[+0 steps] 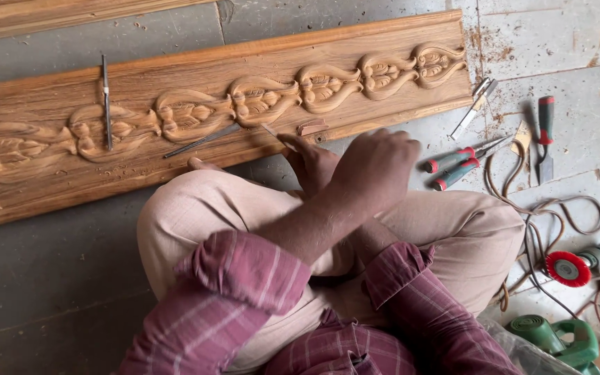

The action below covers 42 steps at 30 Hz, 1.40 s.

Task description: The person is sitting on the floor carving intricate floral patterns into a long wooden plank. They use a chisel and a mallet to shape the wood, occasionally switching to a smaller tool for finer details. The person also uses their hands to clear away wood shavings and inspect the carved surface.

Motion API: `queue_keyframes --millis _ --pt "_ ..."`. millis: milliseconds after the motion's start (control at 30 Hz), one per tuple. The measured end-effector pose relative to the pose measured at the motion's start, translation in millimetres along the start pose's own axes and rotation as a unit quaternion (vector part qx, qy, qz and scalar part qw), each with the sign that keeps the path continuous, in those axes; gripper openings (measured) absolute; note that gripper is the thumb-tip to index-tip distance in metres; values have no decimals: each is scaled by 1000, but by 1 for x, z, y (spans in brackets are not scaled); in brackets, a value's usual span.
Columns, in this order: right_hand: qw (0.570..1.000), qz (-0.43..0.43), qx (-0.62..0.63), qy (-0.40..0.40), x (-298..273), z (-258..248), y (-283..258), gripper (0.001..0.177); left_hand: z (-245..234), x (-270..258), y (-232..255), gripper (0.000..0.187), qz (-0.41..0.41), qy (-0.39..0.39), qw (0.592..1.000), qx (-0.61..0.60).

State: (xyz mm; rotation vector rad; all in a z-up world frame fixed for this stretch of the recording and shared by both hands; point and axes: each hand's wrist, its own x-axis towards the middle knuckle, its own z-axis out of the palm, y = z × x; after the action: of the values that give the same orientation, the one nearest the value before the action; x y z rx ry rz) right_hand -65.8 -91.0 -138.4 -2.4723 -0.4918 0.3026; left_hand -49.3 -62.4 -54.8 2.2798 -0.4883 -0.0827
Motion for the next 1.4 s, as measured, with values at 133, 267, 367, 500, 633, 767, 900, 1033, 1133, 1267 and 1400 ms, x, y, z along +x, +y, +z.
queue_keyframes --millis 133,267,367,500,633,767,900,1033,1133,1267,1400 --pt "997 38 56 -38 0 17 4 25 13 -39 14 37 -165 326 921 -139" --pt "995 1 104 4 -2 51 35 20 36 -68 -12 82 -314 425 831 -171" --pt "994 -10 101 34 -3 81 67 18 59 -53 -52 81 -401 419 776 -248" --pt "997 18 56 56 12 110 94 18 63 -43 -72 75 -425 416 762 -256" --pt "993 -92 -68 42 13 100 106 14 54 -43 -61 80 -333 460 720 -400" --pt "987 -96 -115 52 4 65 77 18 42 -48 -53 74 -452 352 746 -340" --pt "976 -138 -112 126 4 11 54 30 44 -37 -43 76 -335 376 800 -324" --pt "993 -96 44 46 12 -2 59 23 58 -39 -44 65 -335 397 812 -267" --pt "989 -74 129 16 22 7 68 24 63 -41 -53 78 -301 456 812 -206" --pt "997 -19 71 -7 28 12 69 25 68 -39 -60 64 -364 399 804 -250" --pt "993 -119 -21 -1 33 -6 63 14 72 -29 -62 81 -322 414 839 -146"
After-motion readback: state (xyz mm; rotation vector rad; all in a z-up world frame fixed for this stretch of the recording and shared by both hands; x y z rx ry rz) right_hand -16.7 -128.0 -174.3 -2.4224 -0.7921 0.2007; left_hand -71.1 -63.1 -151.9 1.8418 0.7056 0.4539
